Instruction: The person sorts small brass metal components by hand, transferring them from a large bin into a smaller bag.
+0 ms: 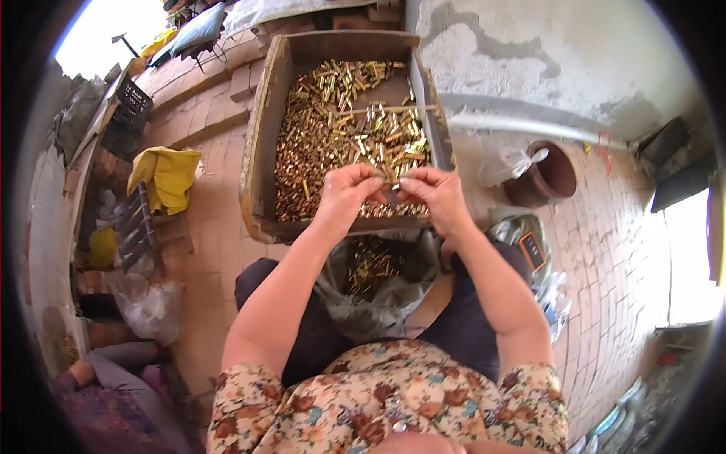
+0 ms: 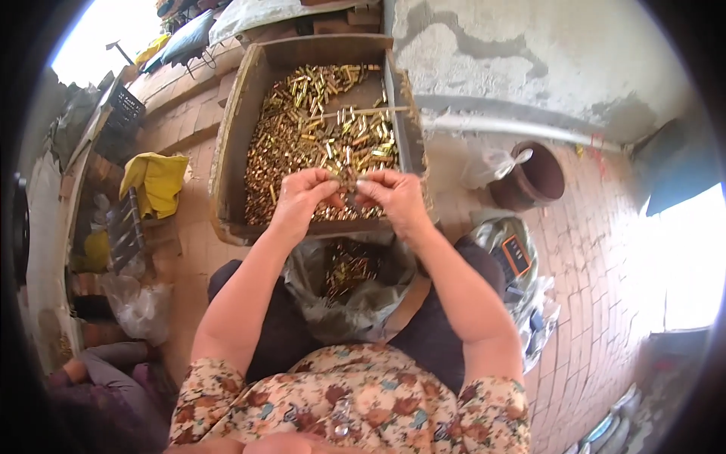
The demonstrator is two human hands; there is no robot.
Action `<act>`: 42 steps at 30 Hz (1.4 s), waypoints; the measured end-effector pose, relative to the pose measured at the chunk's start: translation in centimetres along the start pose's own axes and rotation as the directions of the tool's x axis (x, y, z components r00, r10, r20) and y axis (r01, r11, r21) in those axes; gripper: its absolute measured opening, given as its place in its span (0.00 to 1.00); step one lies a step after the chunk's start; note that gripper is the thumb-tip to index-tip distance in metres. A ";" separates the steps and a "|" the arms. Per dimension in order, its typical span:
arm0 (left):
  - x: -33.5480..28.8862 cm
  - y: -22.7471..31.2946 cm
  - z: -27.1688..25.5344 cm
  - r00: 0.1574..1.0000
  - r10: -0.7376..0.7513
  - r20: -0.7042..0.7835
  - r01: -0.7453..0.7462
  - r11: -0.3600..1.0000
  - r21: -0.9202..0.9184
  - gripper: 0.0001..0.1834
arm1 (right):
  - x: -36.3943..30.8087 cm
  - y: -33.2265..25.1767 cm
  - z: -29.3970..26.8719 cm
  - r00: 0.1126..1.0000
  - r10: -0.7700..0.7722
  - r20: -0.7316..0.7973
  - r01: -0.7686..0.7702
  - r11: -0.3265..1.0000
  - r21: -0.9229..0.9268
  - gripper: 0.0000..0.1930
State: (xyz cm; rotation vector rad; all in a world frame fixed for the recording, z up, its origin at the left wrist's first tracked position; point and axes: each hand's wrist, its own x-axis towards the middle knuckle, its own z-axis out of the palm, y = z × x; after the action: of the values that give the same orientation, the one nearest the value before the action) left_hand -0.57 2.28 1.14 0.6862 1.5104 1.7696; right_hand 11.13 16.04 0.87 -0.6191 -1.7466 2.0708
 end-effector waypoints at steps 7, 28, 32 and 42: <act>-1.4 0.5 -1.9 1.000 -0.001 -0.014 0.001 0.999 0.052 0.06 | -1.0 1.5 2.3 0.998 0.069 0.008 -0.070 0.984 0.163 0.07; -1.9 0.1 -0.4 0.998 0.040 0.039 -0.041 0.998 0.039 0.04 | -1.7 -0.1 1.1 1.000 0.003 0.007 -0.003 0.999 -0.045 0.06; -1.9 0.1 -1.6 1.000 -0.005 0.024 0.005 1.000 0.005 0.02 | -1.3 1.0 2.4 0.997 0.068 0.027 -0.071 0.985 0.155 0.07; -2.0 -0.1 -1.0 0.994 -0.058 0.095 0.075 0.979 -0.192 0.03 | -1.2 1.1 0.5 0.992 -0.011 0.122 -0.001 0.995 0.104 0.06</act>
State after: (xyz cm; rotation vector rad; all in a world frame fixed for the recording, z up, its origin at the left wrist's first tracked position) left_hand -0.09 0.06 0.92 0.6004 1.2663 1.7838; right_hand 11.85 14.81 0.01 -0.4655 -1.6888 2.2227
